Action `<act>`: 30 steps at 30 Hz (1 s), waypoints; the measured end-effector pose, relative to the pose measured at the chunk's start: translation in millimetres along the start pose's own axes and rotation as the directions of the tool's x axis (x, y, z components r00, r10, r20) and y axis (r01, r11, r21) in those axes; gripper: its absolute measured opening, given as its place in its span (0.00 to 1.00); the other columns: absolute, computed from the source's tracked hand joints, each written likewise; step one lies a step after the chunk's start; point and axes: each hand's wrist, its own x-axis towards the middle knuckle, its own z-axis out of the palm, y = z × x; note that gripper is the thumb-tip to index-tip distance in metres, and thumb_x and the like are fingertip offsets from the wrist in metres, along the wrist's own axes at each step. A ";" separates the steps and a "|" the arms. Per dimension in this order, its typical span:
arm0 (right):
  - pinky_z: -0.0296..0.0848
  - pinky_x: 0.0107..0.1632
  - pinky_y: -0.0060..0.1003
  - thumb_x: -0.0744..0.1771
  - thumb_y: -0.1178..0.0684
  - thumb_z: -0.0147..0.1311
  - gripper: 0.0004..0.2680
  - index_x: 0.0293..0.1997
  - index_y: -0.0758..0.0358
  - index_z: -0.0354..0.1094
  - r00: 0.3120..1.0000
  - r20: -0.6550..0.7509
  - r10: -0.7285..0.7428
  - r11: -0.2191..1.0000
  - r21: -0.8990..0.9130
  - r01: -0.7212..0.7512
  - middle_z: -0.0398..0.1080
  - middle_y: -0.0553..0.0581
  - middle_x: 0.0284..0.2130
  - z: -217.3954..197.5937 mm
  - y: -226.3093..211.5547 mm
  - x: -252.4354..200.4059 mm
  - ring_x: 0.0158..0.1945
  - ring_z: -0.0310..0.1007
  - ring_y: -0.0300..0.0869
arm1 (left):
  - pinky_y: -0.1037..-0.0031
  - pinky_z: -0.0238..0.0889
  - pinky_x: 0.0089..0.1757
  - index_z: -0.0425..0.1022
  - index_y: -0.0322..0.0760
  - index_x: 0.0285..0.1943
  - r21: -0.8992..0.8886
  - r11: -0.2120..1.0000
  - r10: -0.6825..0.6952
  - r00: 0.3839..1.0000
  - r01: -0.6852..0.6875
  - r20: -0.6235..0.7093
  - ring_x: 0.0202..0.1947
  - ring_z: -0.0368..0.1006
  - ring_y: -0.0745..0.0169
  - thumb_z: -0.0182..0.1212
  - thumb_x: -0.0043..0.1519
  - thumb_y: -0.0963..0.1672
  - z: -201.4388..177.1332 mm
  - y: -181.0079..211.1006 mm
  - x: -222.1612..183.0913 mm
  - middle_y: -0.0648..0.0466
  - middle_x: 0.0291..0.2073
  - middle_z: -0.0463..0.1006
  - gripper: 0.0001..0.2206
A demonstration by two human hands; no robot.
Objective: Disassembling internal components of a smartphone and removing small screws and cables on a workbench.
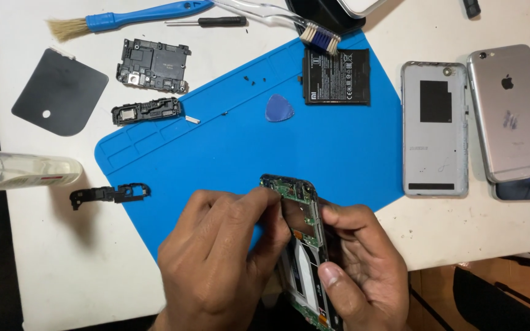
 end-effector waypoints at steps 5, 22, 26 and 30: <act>0.74 0.53 0.38 0.64 0.52 0.56 0.18 0.56 0.74 0.64 0.991 -0.113 0.075 0.997 0.008 -0.074 0.76 0.70 0.51 8.1 -3.5 -2.9 0.51 0.79 0.49 | 0.67 0.64 0.33 0.77 0.29 0.41 0.009 1.000 0.005 1.000 -0.005 -0.008 0.23 0.66 0.56 0.65 0.65 0.37 0.9 -0.5 -0.8 0.50 0.27 0.75 0.02; 0.73 0.51 0.31 0.63 0.55 0.54 0.18 0.57 0.76 0.64 0.995 -0.096 0.000 0.991 -0.136 -0.013 0.79 0.68 0.48 2.1 5.1 -4.1 0.50 0.79 0.45 | 0.70 0.71 0.37 0.78 0.27 0.43 -0.083 0.996 -0.033 0.999 0.032 -0.005 0.30 0.76 0.55 0.66 0.64 0.37 -0.4 2.2 0.7 0.48 0.31 0.80 0.03; 0.73 0.50 0.31 0.64 0.54 0.54 0.18 0.57 0.76 0.63 0.996 -0.086 0.007 0.991 -0.133 -0.019 0.78 0.69 0.49 2.8 4.5 -3.0 0.49 0.79 0.45 | 0.70 0.72 0.38 0.77 0.26 0.44 -0.109 0.993 -0.039 0.999 0.039 -0.005 0.31 0.78 0.54 0.66 0.64 0.37 -0.9 1.9 0.2 0.47 0.32 0.80 0.04; 0.73 0.52 0.31 0.65 0.53 0.55 0.18 0.57 0.75 0.62 0.999 -0.040 0.005 0.993 -0.121 -0.010 0.78 0.70 0.50 -0.6 5.7 -2.7 0.51 0.79 0.45 | 0.69 0.73 0.36 0.78 0.24 0.44 -0.121 0.992 -0.031 0.999 0.029 -0.019 0.30 0.77 0.53 0.67 0.63 0.36 -2.0 1.0 -0.5 0.45 0.31 0.80 0.05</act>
